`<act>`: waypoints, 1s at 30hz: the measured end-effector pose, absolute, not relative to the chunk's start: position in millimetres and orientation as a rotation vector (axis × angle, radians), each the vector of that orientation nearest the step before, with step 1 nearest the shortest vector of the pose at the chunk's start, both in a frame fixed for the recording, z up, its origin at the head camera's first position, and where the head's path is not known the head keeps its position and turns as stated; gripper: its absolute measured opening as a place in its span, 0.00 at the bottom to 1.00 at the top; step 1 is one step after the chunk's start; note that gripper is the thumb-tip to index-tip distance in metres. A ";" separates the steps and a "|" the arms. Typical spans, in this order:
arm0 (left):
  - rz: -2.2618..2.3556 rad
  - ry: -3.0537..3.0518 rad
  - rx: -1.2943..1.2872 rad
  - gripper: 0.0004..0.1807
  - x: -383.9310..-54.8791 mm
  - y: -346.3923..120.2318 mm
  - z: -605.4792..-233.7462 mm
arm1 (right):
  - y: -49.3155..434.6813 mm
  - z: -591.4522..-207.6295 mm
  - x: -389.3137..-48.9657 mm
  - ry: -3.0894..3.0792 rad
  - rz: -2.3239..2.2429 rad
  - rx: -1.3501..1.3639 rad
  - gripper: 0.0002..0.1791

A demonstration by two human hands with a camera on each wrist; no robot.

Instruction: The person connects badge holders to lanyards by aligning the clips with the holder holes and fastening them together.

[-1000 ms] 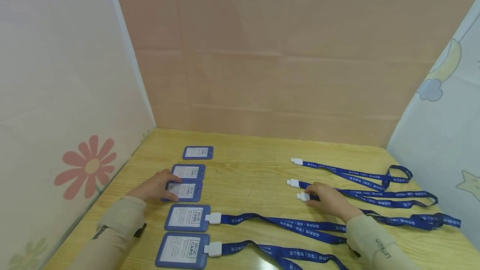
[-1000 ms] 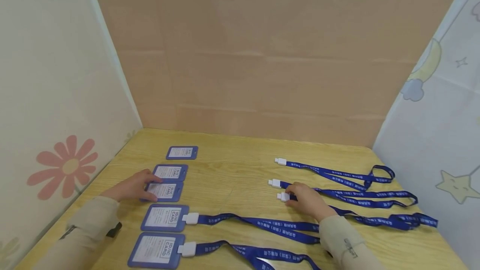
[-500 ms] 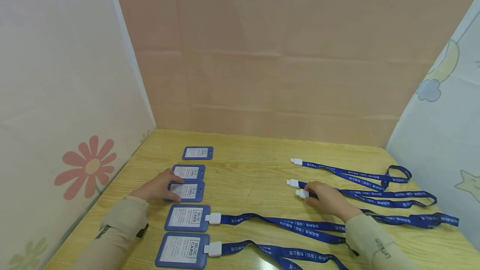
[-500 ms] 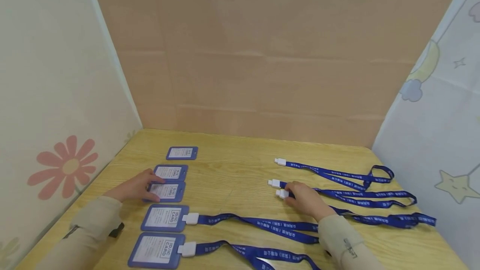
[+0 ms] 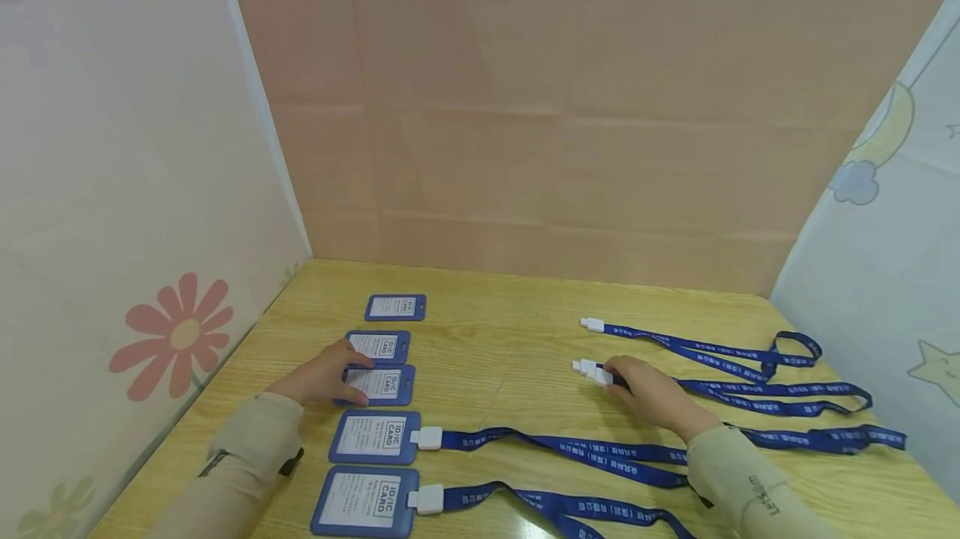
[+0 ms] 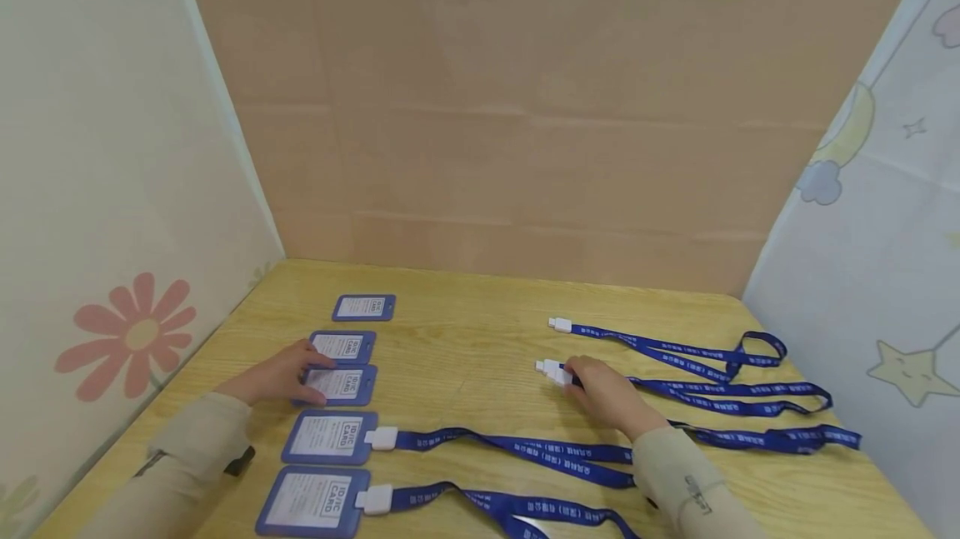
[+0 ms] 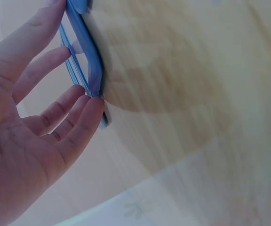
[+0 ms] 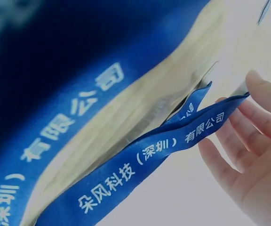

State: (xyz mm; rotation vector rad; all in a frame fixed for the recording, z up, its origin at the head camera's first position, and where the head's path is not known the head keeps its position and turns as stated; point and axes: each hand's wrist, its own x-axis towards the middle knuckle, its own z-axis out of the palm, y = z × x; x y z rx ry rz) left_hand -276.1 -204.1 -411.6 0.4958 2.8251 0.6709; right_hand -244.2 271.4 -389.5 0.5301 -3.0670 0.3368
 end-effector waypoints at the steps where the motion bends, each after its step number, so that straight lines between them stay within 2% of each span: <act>1: 0.675 2.823 0.497 0.32 -276.1 -203.7 -411.4 | 270.9 -389.3 -244.4 -3.056 0.335 0.537 0.13; 30: 0.638 2.814 0.453 0.30 -274.2 -193.8 -407.1 | 248.9 -378.5 -247.4 -2.977 0.277 0.672 0.11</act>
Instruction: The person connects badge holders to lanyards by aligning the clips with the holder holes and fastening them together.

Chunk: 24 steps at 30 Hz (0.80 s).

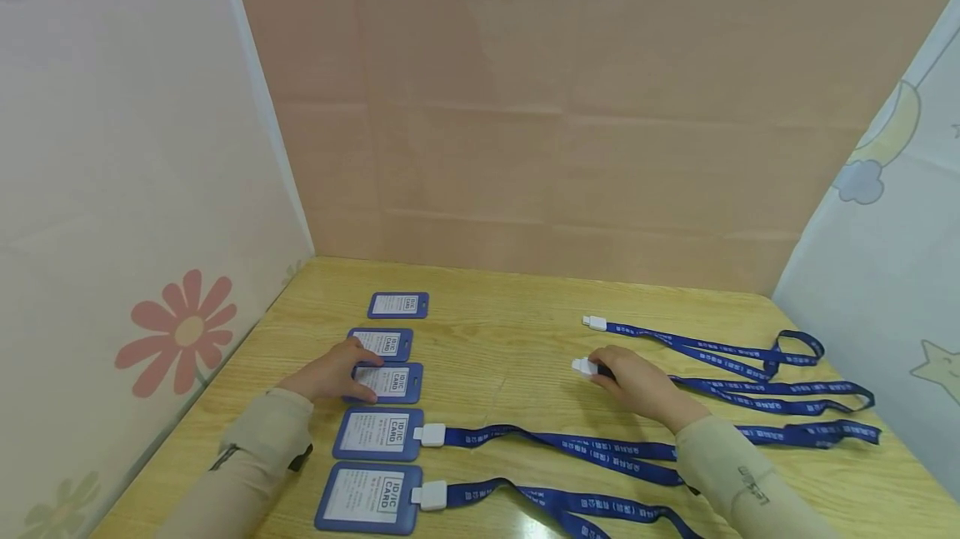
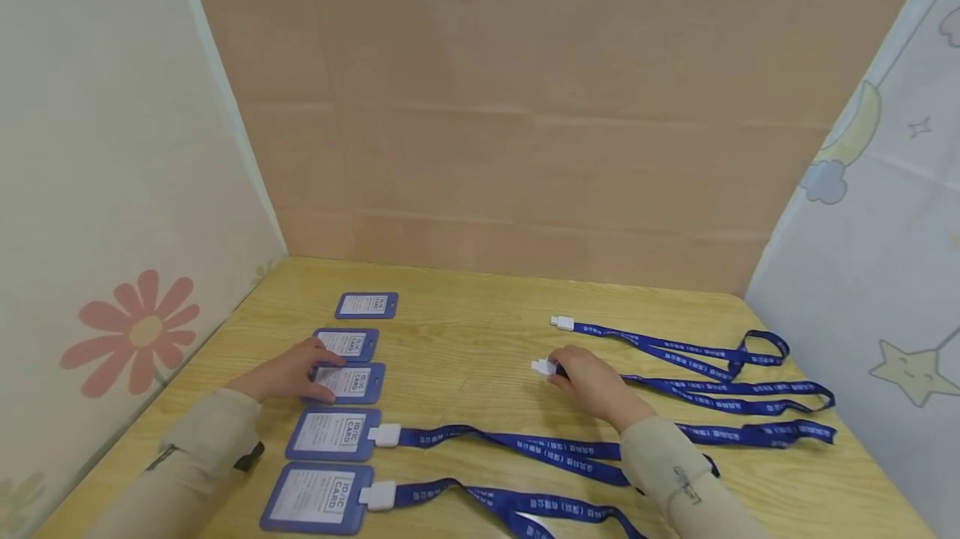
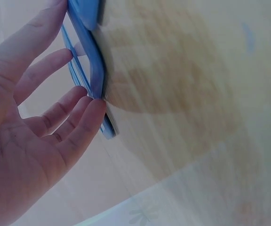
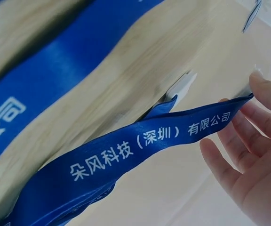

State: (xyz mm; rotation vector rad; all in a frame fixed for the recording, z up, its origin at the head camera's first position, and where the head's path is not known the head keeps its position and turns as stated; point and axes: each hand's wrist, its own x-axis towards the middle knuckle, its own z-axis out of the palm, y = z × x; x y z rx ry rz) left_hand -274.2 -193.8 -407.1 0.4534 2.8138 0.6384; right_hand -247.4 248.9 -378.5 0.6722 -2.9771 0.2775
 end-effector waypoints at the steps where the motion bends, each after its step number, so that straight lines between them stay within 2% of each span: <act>1: 0.638 2.811 0.456 0.30 -273.9 -193.6 -406.7 | 248.1 -378.1 -247.5 -2.972 0.274 0.679 0.11; 24: 0.630 2.812 0.482 0.31 -271.4 -190.2 -404.8 | 228.6 -373.5 -246.9 -2.940 0.241 0.750 0.12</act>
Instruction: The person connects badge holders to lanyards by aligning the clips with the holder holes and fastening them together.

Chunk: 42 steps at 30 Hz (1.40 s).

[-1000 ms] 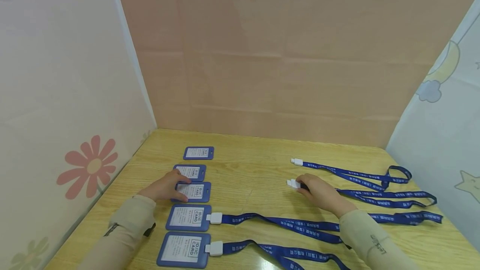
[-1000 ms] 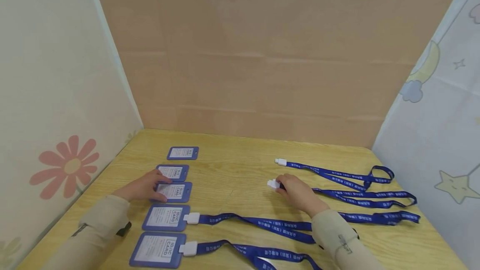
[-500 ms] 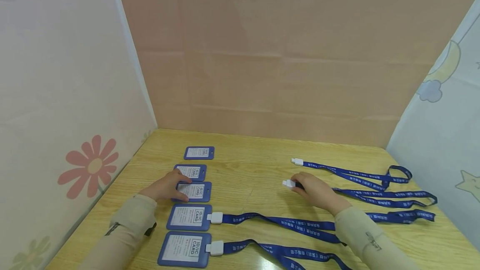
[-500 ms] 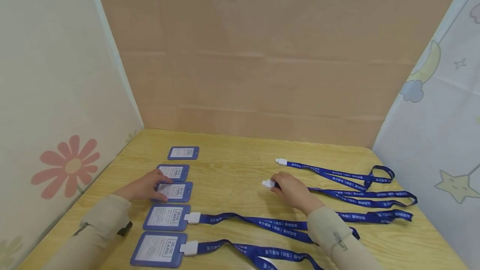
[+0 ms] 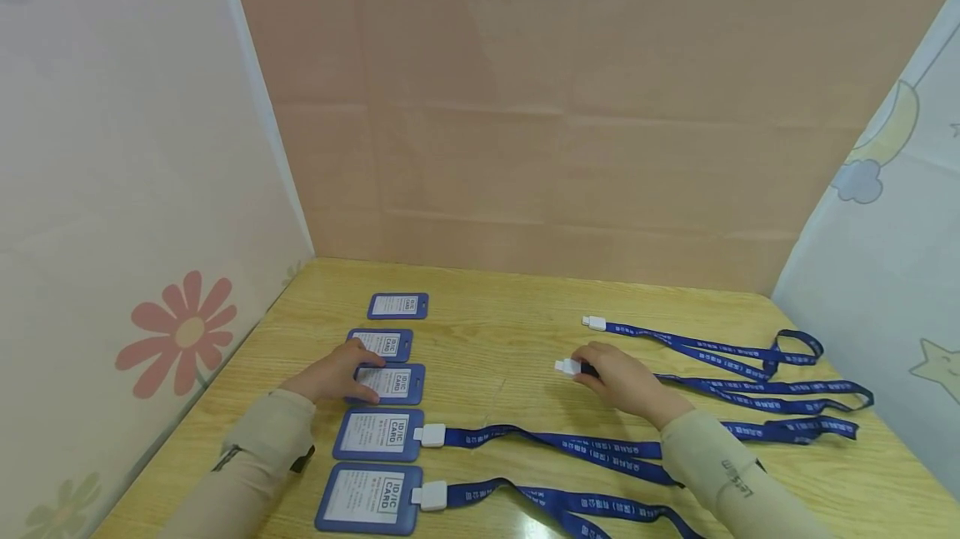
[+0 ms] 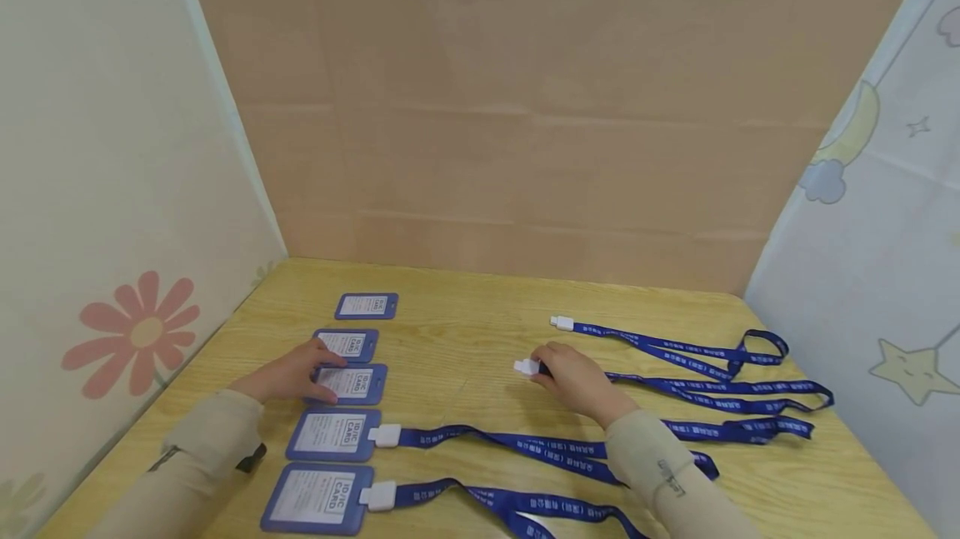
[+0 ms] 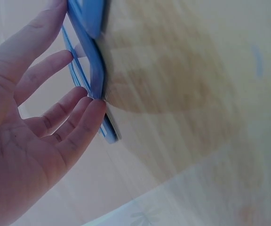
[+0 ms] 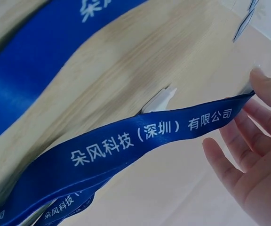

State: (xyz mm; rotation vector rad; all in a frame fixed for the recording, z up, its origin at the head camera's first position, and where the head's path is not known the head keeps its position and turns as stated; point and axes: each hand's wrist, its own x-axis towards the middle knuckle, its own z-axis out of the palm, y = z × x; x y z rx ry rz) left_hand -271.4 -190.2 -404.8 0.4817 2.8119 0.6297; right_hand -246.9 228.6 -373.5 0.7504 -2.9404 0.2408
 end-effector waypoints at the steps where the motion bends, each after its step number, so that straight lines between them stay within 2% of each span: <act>1: 0.630 2.812 0.478 0.31 -271.2 -190.0 -404.7 | 227.7 -373.1 -246.6 -2.939 0.239 0.752 0.13; 42: 0.642 2.819 0.400 0.30 -271.5 -187.3 -407.0 | 202.5 -373.6 -250.7 -2.883 0.197 0.896 0.14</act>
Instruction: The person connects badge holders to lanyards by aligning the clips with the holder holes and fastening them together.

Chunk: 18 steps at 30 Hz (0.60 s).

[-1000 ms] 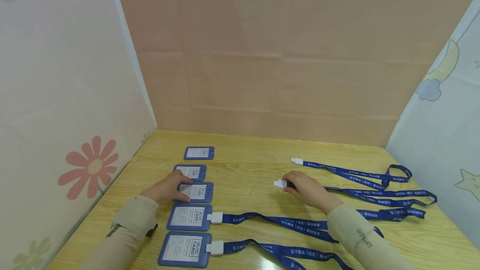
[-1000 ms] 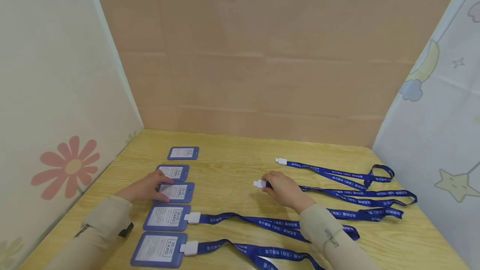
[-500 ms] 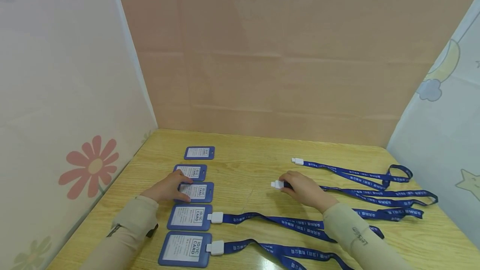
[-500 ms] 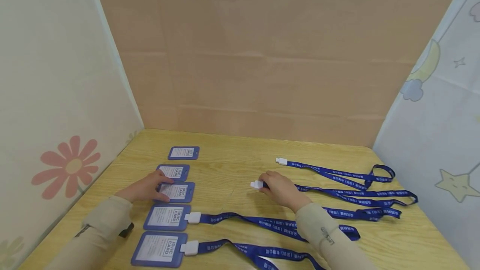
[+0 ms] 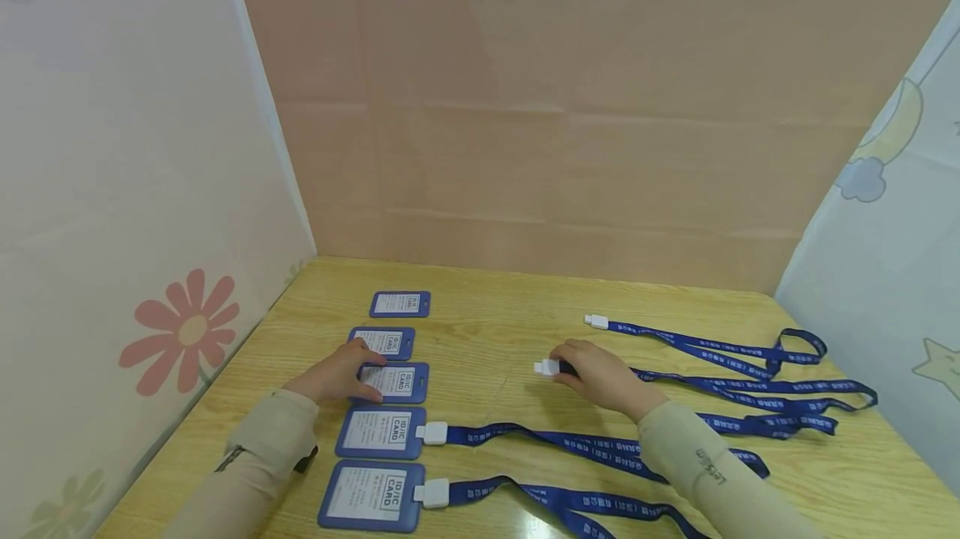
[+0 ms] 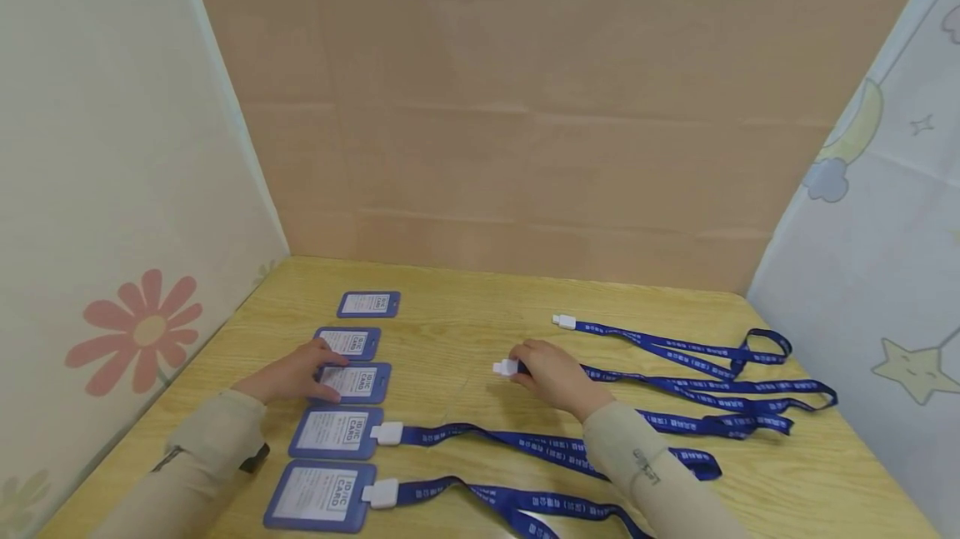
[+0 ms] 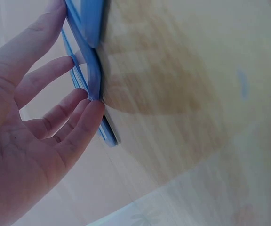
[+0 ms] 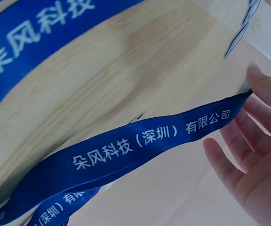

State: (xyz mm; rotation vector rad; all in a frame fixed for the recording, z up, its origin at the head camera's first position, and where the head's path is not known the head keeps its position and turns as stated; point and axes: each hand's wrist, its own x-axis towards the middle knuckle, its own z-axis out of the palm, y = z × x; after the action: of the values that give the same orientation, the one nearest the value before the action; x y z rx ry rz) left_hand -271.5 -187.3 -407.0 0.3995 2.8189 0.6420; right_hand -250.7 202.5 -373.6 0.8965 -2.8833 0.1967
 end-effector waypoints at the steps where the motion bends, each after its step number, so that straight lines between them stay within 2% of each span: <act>1: 0.643 2.819 0.401 0.30 -271.1 -187.3 -406.9 | 201.6 -373.1 -250.6 -2.881 0.197 0.902 0.14; 18: 0.652 2.804 0.417 0.31 -264.8 -184.5 -398.4 | 189.2 -372.5 -253.9 -2.875 0.228 0.966 0.14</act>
State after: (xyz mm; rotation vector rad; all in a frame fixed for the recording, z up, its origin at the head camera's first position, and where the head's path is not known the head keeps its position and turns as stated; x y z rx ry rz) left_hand -264.8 -184.5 -398.4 0.4175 2.8039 0.6516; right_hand -253.9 189.2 -372.5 0.9660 -2.8755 0.2281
